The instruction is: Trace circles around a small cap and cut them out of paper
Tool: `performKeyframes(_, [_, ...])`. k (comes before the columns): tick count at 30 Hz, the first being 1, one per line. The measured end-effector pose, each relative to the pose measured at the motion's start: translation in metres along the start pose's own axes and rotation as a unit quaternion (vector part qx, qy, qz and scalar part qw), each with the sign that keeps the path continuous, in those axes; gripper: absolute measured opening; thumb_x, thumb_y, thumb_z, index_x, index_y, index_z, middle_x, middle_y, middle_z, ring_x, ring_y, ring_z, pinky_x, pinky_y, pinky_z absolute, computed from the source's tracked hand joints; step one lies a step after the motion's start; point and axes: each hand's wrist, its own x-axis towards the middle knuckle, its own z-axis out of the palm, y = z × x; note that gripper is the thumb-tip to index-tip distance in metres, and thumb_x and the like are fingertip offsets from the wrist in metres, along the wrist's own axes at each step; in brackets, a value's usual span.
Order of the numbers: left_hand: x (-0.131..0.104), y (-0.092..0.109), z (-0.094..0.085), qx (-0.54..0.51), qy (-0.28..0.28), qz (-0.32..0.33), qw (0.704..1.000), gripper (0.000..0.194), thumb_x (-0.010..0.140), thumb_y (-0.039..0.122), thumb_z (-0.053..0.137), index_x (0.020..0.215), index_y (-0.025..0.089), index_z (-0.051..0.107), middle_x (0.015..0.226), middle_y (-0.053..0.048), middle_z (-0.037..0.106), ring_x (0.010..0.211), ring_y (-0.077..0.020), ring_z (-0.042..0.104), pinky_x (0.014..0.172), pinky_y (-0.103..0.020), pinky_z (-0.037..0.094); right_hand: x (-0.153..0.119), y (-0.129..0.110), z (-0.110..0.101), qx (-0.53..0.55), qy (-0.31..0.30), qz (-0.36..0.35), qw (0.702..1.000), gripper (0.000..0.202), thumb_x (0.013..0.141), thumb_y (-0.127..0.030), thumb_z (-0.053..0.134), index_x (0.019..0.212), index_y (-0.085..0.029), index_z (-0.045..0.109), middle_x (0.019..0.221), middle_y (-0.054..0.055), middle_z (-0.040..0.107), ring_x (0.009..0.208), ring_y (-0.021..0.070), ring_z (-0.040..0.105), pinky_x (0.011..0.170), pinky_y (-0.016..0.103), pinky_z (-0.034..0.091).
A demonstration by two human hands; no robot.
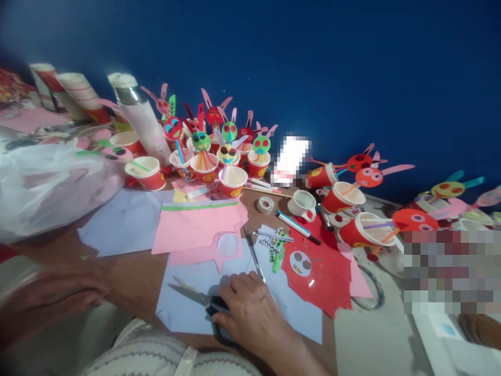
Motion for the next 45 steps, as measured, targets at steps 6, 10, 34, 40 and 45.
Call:
performKeyframes(6, [0.073, 0.076, 0.058, 0.102, -0.173, 0.163, 0.966, 0.025, 0.081, 0.025, 0.044, 0.08, 0.02, 0.068, 0.082, 0.0, 0.069, 0.072, -0.0136, 0.06, 0.065, -0.019, 0.042, -0.006, -0.004, -0.006, -0.029, -0.037, 0.023, 0.999, 0.033, 0.073, -0.033, 0.072, 0.101, -0.025, 0.057, 0.089, 0.002, 0.062, 0.08, 0.024, 0.056, 0.069, 0.034, 0.037])
performKeyframes(10, [0.107, 0.093, 0.091, 0.219, -0.135, 0.193, 0.947, 0.02, 0.079, 0.025, 0.046, 0.076, 0.02, 0.065, 0.081, -0.001, 0.067, 0.073, -0.0155, 0.059, 0.064, -0.023, 0.039, -0.005, -0.009, -0.009, -0.05, -0.062, 0.028, 0.996, 0.035, 0.075, -0.035, 0.068, 0.106, -0.025, 0.056, 0.088, 0.003, 0.063, 0.08, 0.0256, 0.059, 0.067, 0.035, 0.037])
performKeyframes(34, [0.12, 0.102, 0.103, 0.155, -0.094, 0.173, 0.968, 0.014, 0.074, 0.02, 0.046, 0.068, 0.018, 0.058, 0.065, 0.002, 0.059, 0.059, -0.0113, 0.052, 0.051, -0.021, 0.034, -0.003, -0.003, -0.006, -0.052, -0.024, -0.014, 0.998, 0.022, 0.075, -0.025, 0.066, 0.094, -0.023, 0.055, 0.086, 0.001, 0.061, 0.077, 0.022, 0.055, 0.065, 0.033, 0.034])
performKeyframes(40, [0.135, 0.085, 0.052, -0.037, -0.009, 0.107, 0.994, 0.018, 0.074, 0.031, 0.054, 0.07, 0.014, 0.059, 0.058, 0.003, 0.049, 0.05, -0.0092, 0.049, 0.043, -0.019, 0.034, -0.004, -0.003, -0.002, -0.056, 0.007, -0.017, 0.998, 0.038, 0.068, -0.024, 0.072, 0.102, -0.025, 0.057, 0.088, 0.0, 0.064, 0.076, 0.0227, 0.058, 0.066, 0.033, 0.035])
performKeyframes(45, [0.139, 0.073, 0.047, -0.034, -0.008, 0.085, 0.996, 0.016, 0.072, 0.029, 0.055, 0.068, 0.014, 0.06, 0.061, 0.003, 0.05, 0.053, -0.0084, 0.045, 0.045, -0.019, 0.031, -0.005, -0.002, 0.008, -0.061, 0.026, -0.006, 0.998, 0.032, 0.067, -0.022, 0.069, 0.098, -0.022, 0.062, 0.088, 0.004, 0.066, 0.075, 0.0251, 0.059, 0.067, 0.036, 0.039])
